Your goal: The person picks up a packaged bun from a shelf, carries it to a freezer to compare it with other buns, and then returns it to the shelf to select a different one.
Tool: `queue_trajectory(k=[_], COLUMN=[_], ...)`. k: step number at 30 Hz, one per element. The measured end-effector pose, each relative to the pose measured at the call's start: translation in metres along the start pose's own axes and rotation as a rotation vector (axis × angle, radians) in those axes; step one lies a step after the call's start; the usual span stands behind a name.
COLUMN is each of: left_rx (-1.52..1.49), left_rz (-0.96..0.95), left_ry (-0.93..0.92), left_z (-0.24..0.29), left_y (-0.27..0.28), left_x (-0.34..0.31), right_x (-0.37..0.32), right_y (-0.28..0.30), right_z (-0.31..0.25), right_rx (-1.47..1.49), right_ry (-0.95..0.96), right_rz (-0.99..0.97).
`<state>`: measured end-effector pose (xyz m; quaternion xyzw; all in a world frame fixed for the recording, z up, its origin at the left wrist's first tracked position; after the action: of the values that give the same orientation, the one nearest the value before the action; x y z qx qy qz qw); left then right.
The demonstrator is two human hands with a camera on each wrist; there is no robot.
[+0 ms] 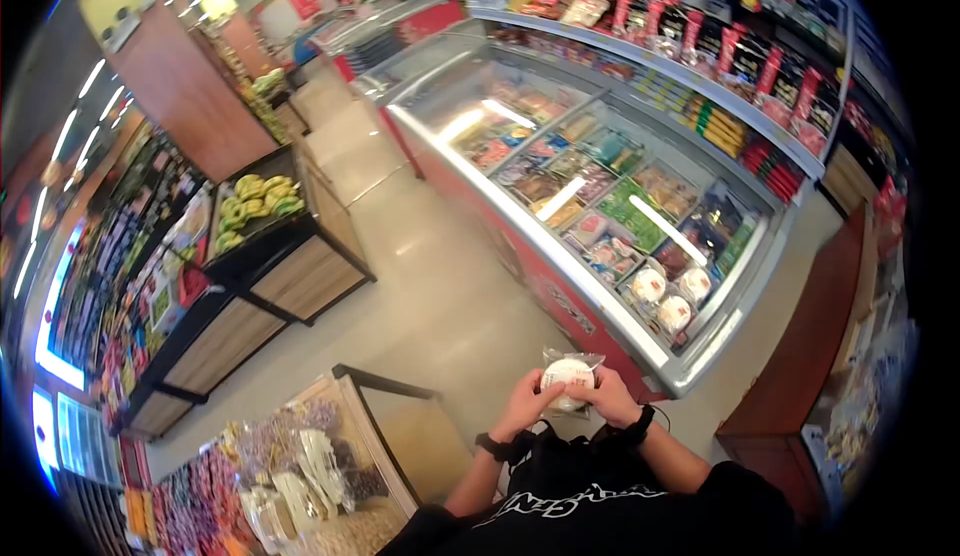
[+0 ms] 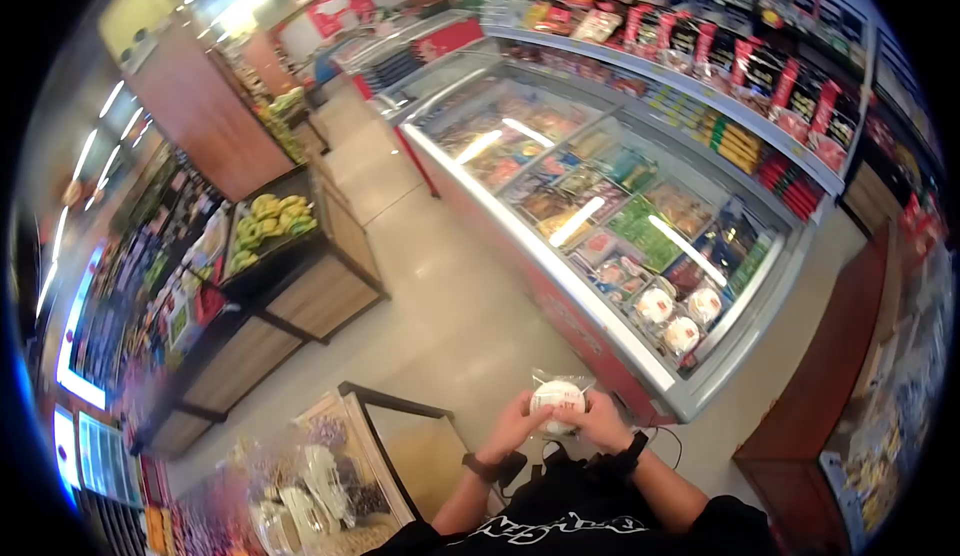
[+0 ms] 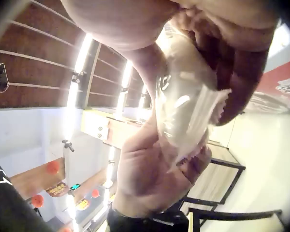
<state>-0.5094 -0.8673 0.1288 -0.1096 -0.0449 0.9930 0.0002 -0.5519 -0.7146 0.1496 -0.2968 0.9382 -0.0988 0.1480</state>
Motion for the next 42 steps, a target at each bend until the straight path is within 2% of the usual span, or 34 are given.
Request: queue_trajectory(k=[2, 3, 5, 7, 9, 11, 13, 15, 17, 20, 22, 26, 29, 31, 34, 35, 36, 40, 42], left_rx=[0.005, -0.069, -0.086, 0.029, 0.027, 0.008, 0.038, 0.095, 0.101, 0.158, 0.196, 0.227, 0.198, 0.135, 0.246, 0.295, 0.309, 0.323, 0.37], left_rz=[-0.074, -0.134, -0.225, -0.304, -0.385, -0.377, -0.368, -0.364, -0.373, -0.42, -0.474, -0.578, -0.652, -0.693, -0.726, -0.7, -0.742, -0.879, -0.856], left_ry=[0.023, -0.028, 0.137, 0.098, 0.17, 0.21, 0.21, 0.223, 0.224, 0.288, 0.307, 0.347, 0.36, 0.368, 0.39, 0.389, 0.338, 0.344, 0.335], left_z=[0.005, 0.009, 0.012, 0.026, 0.037, 0.037, 0.04, 0.044, 0.047, 0.026, 0.026, 0.014, 0.0, -0.008, -0.016, -0.019, -0.023, -0.05, -0.058], left_y=[0.001, -0.003, -0.007, -0.01, -0.017, -0.025, -0.033, -0.034, -0.044, -0.053, -0.069, -0.096, -0.119, -0.13, -0.15, -0.157, -0.163, -0.183, -0.187], left_x=[0.02, 0.031, 0.049, 0.068, 0.082, 0.101, 0.119, 0.136, 0.159, 0.2, 0.223, 0.266, 0.298, 0.318, 0.344, 0.353, 0.362, 0.392, 0.395], right_x=[0.007, 0.011, 0.02, 0.034, 0.043, 0.05, 0.06, 0.069, 0.077, 0.081, 0.084, 0.072, 0.068, 0.059, 0.045, 0.041, 0.036, 0.017, 0.009], right_y=[0.005, 0.009, 0.022, 0.035, 0.048, 0.06, 0.076, 0.088, 0.1, 0.123, 0.14, 0.163, 0.179, 0.179, 0.176, 0.173, 0.169, 0.146, 0.131], right_z=[-0.011, -0.016, -0.018, -0.013, -0.02, -0.027, -0.03, -0.024, -0.026, -0.022, -0.009, -0.014, 0.004, 0.008, -0.001, -0.002, 0.0, 0.013, 0.018], right_rx=[-0.01, 0.011, -0.054, -0.048, -0.018, 0.039, 0.142, 0.115, 0.193, 0.19, 0.217, 0.272, 0.325, 0.322, 0.412, 0.409, 0.412, 0.493, 0.55], right_ry=[0.018, 0.052, 0.076, 0.109, 0.192, 0.146, 0.141, 0.023, 0.095, 0.116, -0.054, -0.076, -0.063, -0.084, 0.049, 0.047, 0.035, -0.024, -0.016], right_rz=[0.082, 0.113, 0.144, 0.189, 0.281, 0.39, 0.391, 0.418, 0.469, 0.592, 0.613, 0.778, 0.882, 1.005, 1.152, 1.19, 1.218, 1.352, 1.438])
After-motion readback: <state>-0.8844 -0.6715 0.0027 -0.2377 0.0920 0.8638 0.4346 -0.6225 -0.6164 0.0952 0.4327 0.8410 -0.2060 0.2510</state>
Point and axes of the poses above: each hand's wrist, its own x-axis towards the middle knuckle, its own y-axis out of the back of the hand, z = x × y, the point moved 5 cm from there along x, towards the middle knuckle, and after that the axes turned 2 degrees about -z, right-handed, at the moved point
